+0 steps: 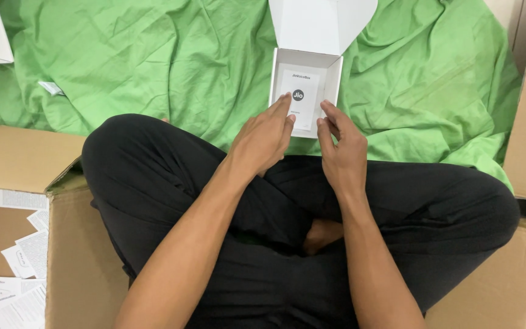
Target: The person packages small white boxes with manuals and internal cardboard supports.
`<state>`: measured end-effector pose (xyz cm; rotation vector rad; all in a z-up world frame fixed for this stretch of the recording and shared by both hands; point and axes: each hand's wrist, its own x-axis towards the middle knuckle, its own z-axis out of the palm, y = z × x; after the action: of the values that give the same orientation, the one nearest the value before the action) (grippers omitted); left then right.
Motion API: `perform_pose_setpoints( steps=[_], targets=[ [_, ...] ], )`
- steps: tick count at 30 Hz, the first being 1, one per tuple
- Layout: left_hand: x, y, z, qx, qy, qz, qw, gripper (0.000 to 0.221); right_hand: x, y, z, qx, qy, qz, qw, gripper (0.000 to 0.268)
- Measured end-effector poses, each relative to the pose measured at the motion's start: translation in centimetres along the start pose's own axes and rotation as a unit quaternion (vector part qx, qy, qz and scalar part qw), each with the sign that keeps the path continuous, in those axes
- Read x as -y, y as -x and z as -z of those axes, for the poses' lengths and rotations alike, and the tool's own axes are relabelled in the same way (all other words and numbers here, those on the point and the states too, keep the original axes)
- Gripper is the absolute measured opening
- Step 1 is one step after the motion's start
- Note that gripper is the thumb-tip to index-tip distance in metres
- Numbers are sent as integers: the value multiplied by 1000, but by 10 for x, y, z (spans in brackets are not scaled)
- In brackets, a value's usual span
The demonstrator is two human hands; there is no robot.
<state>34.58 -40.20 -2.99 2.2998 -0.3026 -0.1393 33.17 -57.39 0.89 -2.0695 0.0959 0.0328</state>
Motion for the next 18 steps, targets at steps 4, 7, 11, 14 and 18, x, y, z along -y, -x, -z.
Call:
perform_pose_setpoints(
  steps=[4, 7, 11, 14, 18],
  targets=[
    [-42, -6, 38, 22, 69, 53, 996, 50, 0, 0, 2, -3, -18, 0, 1000, 35],
    [-50, -7, 46, 23, 144, 99, 984, 52, -3, 0, 2, -4, -67, 32, 997, 37],
    [-50, -7, 45, -24, 194, 89, 977, 53, -1, 0, 3, 7, -103, 18, 995, 43],
    [-48, -5, 42, -34, 207, 70, 975, 56, 1, 0, 4, 12, -103, 44, 994, 45],
    [-50, -4, 41, -28, 227, 57, 972, 62, 6, 1, 6, 5, -68, 53, 996, 48]
  ],
)
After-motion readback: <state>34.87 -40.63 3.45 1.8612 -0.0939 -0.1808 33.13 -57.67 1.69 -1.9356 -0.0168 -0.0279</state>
